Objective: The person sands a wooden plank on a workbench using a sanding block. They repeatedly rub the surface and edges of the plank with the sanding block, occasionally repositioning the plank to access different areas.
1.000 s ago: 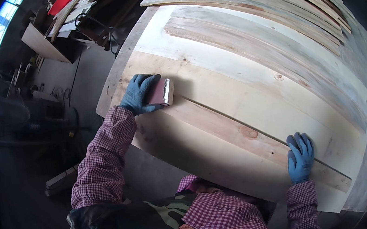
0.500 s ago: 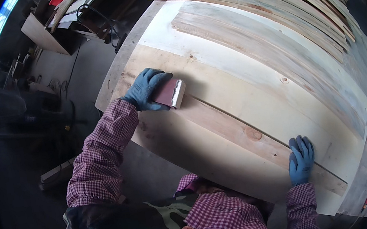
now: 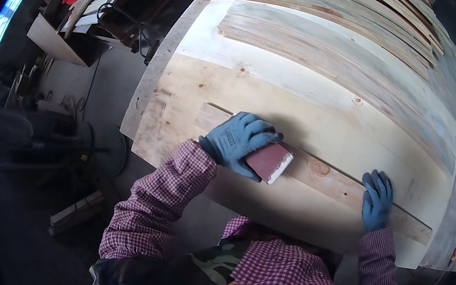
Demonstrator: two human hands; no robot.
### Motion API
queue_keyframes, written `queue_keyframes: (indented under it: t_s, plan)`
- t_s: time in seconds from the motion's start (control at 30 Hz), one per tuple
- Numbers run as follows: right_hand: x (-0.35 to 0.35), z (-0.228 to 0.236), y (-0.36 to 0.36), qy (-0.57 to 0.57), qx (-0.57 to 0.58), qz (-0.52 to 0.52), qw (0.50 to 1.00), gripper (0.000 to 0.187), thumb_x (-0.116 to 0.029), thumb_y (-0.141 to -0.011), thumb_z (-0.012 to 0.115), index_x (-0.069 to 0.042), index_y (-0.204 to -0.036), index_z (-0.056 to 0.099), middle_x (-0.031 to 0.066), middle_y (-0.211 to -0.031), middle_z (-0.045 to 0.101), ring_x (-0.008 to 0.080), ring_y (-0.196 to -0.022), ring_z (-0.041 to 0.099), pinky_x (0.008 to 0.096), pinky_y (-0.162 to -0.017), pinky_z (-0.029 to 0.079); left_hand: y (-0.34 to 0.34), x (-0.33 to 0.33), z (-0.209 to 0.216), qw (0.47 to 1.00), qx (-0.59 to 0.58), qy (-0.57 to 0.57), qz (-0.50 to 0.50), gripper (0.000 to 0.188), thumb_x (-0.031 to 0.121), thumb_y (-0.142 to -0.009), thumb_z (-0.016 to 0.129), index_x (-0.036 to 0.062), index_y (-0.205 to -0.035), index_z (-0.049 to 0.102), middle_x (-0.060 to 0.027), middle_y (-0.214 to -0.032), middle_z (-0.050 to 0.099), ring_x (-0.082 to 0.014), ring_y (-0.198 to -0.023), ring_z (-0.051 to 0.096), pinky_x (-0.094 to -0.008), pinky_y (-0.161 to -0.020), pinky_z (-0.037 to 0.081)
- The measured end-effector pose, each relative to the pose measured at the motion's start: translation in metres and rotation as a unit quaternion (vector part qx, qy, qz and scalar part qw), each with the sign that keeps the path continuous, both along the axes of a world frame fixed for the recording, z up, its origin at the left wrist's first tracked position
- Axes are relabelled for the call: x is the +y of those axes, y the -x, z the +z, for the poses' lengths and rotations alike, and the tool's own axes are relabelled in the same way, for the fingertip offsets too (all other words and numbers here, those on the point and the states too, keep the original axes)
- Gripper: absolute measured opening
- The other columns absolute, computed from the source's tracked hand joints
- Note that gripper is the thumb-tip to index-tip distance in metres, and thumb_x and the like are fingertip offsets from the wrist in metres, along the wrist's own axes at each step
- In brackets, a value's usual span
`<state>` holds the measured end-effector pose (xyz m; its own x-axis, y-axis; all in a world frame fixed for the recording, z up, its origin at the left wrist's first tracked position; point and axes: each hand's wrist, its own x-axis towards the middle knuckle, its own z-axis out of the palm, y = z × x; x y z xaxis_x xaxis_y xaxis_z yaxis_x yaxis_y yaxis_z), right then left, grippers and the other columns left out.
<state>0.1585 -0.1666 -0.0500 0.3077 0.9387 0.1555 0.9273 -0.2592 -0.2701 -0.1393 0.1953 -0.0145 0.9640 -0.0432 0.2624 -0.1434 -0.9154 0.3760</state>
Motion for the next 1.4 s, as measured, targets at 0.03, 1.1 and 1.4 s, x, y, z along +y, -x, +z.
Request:
queue_keyframes:
  t_s: [0.03, 1.1, 1.4]
  plan:
    - [-0.001, 0.0, 0.002, -0.002, 0.002, -0.001, 1.0, 0.034, -0.009, -0.092, 0.057, -0.005, -0.124, 0.066, 0.014, -0.144, 0.055, 0.0376, -0.139, 0.042, 0.0525, -0.117, 0.029, 0.015, 0.024, 0.003, 0.998, 0.016, -0.019, 0.054, 0.094, 0.06, -0.063, 0.082, 0.0092, -0.136, 0.053, -0.0141, -0.123, 0.056, -0.035, -0.113, 0.055, -0.049, -0.099, 0.043]
    - [-0.082, -0.036, -0.069, 0.081, -0.124, -0.234, 0.961, 0.057, -0.025, -0.099, 0.055, -0.02, -0.153, 0.039, 0.0093, -0.159, 0.036, 0.0327, -0.145, 0.032, 0.0503, -0.122, 0.02, 0.042, 0.048, -0.006, 0.88, 0.17, -0.139, 0.421, 0.096, 0.06, -0.069, 0.082, 0.0147, -0.146, 0.046, -0.0165, -0.126, 0.055, -0.0357, -0.117, 0.052, -0.0496, -0.103, 0.04]
    - [-0.086, -0.035, -0.08, 0.042, -0.102, -0.233, 0.966, 0.057, -0.026, -0.099, 0.054, -0.019, -0.154, 0.039, 0.0104, -0.157, 0.039, 0.0336, -0.143, 0.036, 0.0489, -0.121, 0.023, -0.192, -0.187, -0.007, 0.983, 0.16, -0.091, 0.007, 0.091, 0.073, -0.072, 0.068, 0.0132, -0.139, 0.053, -0.0126, -0.119, 0.056, -0.0323, -0.114, 0.052, -0.0481, -0.105, 0.037]
